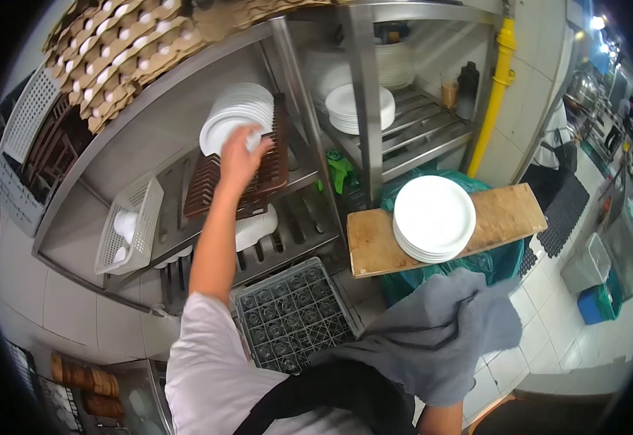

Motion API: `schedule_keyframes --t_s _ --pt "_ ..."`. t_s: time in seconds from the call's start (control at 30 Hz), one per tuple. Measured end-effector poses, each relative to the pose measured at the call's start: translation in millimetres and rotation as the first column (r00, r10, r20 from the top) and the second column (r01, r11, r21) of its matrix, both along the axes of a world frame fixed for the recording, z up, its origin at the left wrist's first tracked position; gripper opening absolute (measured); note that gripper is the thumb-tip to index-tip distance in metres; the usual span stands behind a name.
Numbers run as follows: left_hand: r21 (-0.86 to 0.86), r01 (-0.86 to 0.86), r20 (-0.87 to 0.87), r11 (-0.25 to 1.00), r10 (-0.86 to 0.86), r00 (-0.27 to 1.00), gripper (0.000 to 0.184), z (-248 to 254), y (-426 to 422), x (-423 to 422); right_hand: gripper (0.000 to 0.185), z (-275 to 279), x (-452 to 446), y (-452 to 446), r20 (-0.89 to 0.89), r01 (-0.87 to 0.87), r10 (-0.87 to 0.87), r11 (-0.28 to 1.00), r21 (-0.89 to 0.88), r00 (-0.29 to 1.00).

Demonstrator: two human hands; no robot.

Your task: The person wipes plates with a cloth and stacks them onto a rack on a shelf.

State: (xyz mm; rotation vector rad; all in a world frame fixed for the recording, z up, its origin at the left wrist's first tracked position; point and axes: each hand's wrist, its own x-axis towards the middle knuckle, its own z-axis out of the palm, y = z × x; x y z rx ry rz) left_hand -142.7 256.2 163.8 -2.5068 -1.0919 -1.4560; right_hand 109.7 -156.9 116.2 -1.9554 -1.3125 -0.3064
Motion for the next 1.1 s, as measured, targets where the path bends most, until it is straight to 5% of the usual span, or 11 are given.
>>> schedule_keyframes --t_s 0.03,0.2,0.27,0.43,0.67,0.73,0.8,0.9,0.97,1.03,1.1 --pt "0.294 -0.132 -0.071 0.947 0.16 0.985 0.041 4.8 36.7 -13.7 0.03 6.2 -8.0 5.6 0.025 -0.005 0.005 1.0 -0.015 1.0" --pt "0.31 -0.537 -0.256 0.785 0.613 0.748 0.033 21.4 128.2 -52.8 0.031 55.3 -56.5 11.9 0.092 0.065 -0.069 0.997 0.044 0.993" --pt "0.301 -0.502 -0.307 0.811 0.581 0.754 0.029 21.0 143.6 -64.3 0.031 55.7 -58.0 9.1 0.103 0.105 -0.111 0.993 0.055 0.989" --pt "0.214 -0.449 -0.35 0.868 0.497 0.794 0.023 29.1 130.4 -73.2 0.037 -13.9 -18.3 24.7 0.154 0.05 0.02 0.896 -0.441 0.988" --pt "0.561 -0.105 -0.009 0.821 0.132 0.991 0.018 59.2 -39.3 -87.6 0.044 -7.3 -31.0 15.9 -0.009 0.017 -0.017 0.999 -0.036 1.0" --pt "0.201 -0.179 0.218 0.963 0.134 0.967 0.012 46.5 -100.2 -76.6 0.047 -19.3 -36.3 31.6 -0.041 -0.108 0.105 0.992 -0.062 0.994" --pt "-0.215 0.068 0.411 0.974 0.027 0.911 0.019 26.8 -145.1 -56.4 0.049 -38.6 -41.3 52.3 -0.083 -0.244 0.231 0.941 -0.235 0.97" --pt "-0.443 0.41 0.464 0.797 -0.187 0.866 0.02 -37.8 -176.5 -25.0 0.054 -54.3 -51.3 64.3 -0.102 -0.328 0.315 0.85 -0.412 0.944" --pt "-0.692 0.677 0.704 0.249 0.026 0.71 0.022 -64.9 -188.3 -18.6 0.054 -24.2 -52.9 40.8 -0.138 -0.459 0.448 0.886 -0.063 0.883" --pt "-0.084 0.973 0.996 -0.214 0.018 0.09 0.039 -108.0 -184.0 -24.3 0.05 -58.9 -41.5 34.9 -0.195 -0.486 0.477 0.874 0.004 0.857" --pt "-0.294 0.939 0.954 -0.177 -0.114 0.277 0.043 -145.2 -204.7 -23.1 0.045 -65.4 -37.4 27.8 -0.261 -0.485 0.485 0.872 0.072 0.834"
